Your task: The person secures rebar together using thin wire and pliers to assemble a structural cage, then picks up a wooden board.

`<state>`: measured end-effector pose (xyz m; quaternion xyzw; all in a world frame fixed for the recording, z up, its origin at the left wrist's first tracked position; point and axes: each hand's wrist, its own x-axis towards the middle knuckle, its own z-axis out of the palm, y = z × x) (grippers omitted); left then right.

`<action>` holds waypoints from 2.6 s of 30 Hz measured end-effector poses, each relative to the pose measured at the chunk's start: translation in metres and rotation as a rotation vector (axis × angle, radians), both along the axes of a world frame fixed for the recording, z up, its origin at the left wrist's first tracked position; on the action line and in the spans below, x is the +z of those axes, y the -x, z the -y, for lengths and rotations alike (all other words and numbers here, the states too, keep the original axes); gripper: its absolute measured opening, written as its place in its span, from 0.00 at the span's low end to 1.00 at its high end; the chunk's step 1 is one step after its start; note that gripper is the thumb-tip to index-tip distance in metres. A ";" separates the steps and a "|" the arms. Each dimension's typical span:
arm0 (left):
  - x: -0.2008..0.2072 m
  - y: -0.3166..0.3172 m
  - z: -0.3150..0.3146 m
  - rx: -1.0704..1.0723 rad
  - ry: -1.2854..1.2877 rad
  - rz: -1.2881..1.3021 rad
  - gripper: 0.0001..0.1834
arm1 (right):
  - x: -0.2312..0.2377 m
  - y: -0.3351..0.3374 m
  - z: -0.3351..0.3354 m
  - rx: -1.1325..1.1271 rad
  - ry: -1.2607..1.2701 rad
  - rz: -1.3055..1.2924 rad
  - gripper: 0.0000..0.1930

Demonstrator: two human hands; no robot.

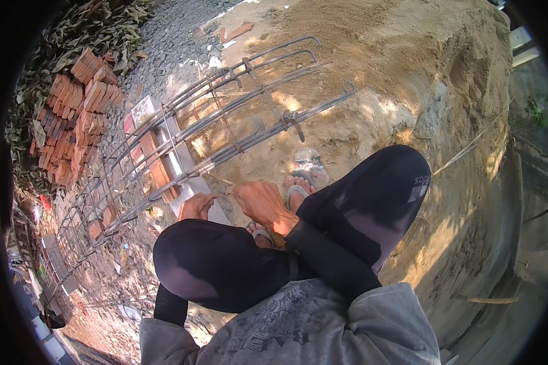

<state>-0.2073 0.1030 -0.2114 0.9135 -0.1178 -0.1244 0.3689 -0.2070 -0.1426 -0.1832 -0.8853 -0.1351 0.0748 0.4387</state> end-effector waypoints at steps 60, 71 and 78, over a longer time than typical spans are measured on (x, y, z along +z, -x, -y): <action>0.030 -0.077 -0.050 0.079 -0.155 -0.224 0.20 | -0.071 -0.235 0.283 -1.062 0.416 0.117 0.40; 0.027 -0.080 -0.056 0.065 -0.066 -0.130 0.15 | 0.124 -0.178 0.093 -0.321 0.230 0.405 0.14; 0.024 -0.087 -0.052 0.027 -0.047 -0.126 0.15 | 0.080 -0.162 -0.045 0.321 0.650 0.361 0.09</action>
